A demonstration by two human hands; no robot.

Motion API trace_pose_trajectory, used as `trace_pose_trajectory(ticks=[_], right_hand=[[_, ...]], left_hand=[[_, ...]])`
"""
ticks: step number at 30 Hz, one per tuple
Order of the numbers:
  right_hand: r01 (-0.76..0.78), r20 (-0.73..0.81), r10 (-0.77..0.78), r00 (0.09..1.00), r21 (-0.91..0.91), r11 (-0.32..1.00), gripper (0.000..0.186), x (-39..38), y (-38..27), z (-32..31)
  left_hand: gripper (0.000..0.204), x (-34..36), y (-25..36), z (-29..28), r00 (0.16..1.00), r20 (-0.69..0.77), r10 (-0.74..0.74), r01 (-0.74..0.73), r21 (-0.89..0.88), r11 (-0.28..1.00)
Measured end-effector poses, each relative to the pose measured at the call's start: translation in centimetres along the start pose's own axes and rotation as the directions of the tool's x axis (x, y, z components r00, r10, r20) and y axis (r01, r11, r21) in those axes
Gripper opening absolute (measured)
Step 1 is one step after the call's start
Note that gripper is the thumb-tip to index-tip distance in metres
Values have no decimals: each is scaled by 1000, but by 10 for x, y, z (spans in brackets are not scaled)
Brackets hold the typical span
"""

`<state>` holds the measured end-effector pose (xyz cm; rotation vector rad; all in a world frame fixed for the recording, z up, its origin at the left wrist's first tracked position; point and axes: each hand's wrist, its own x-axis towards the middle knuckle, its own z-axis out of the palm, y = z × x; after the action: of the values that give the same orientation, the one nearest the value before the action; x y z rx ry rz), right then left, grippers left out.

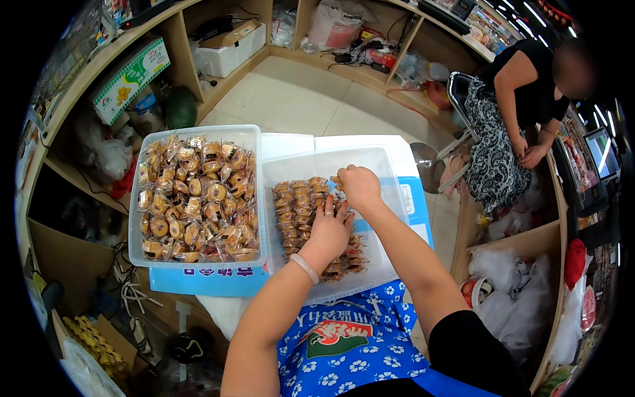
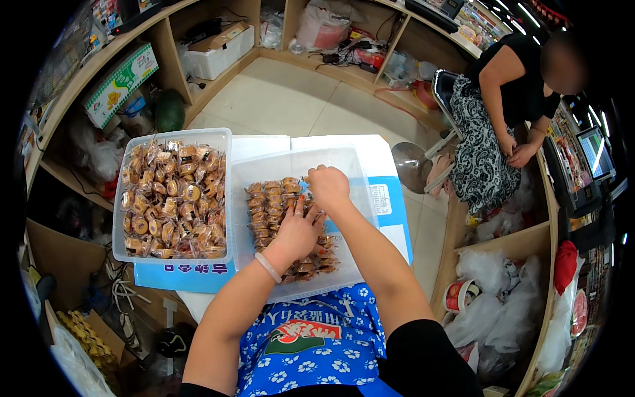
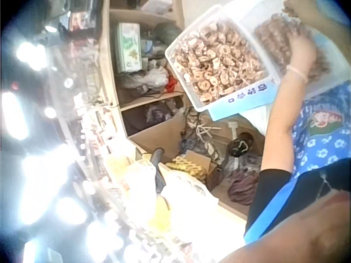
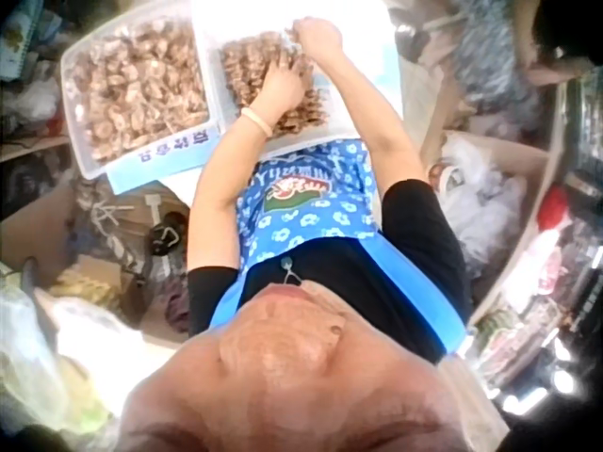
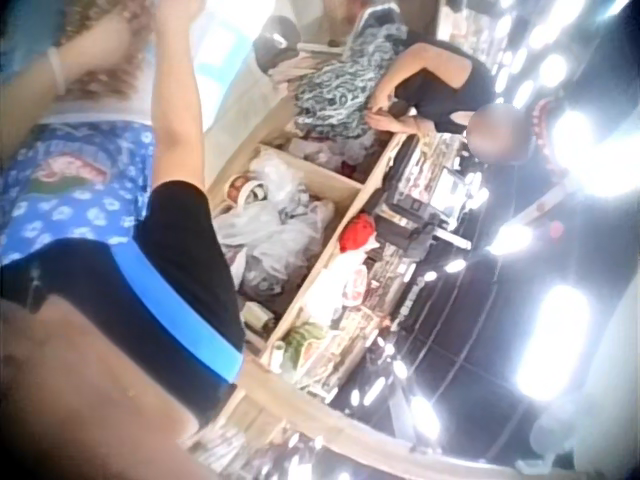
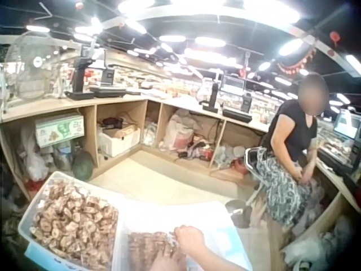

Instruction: The person sorts small packaged food items from a large container into organized rows in a shallow tray by hand.

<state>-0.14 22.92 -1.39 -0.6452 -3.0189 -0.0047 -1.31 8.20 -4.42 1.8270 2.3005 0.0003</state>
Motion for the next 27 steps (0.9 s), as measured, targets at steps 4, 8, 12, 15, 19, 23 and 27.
trace_pose_trajectory(ticks=[4, 8, 12, 15, 19, 23, 27], right_hand=[[71, 12, -72, 997, 41, 997, 31, 2, 0, 16], [-16, -100, 56, 993, 363, 932, 36, 2, 11, 34], [-157, -53, 217, 975, 530, 834, 28, 1, 11, 41], [-276, 27, 324, 946, 594, 756, 24, 1, 10, 41], [-307, 78, 328, 941, 601, 738, 22, 3, 14, 40], [-299, 28, 389, 921, 692, 657, 18, 2, 11, 53], [-296, 149, 280, 949, 727, 619, 16, 2, 11, 48]], left_hand=[[95, 0, -1, -3, 999, 42, 7, -10, 80, 997], [95, -2, 1, -9, 999, 41, 21, -24, 70, 997], [83, -2, -2, 3, 999, -32, 21, -20, 37, 999], [88, -3, -2, 1, 998, -42, 36, -35, 36, 999], [93, -2, 0, -11, 999, 28, 33, -34, 46, 998], [91, -1, 2, -12, 999, 50, 19, -21, 51, 998], [87, 0, 2, -14, 997, 80, 8, -9, 23, 1000]])
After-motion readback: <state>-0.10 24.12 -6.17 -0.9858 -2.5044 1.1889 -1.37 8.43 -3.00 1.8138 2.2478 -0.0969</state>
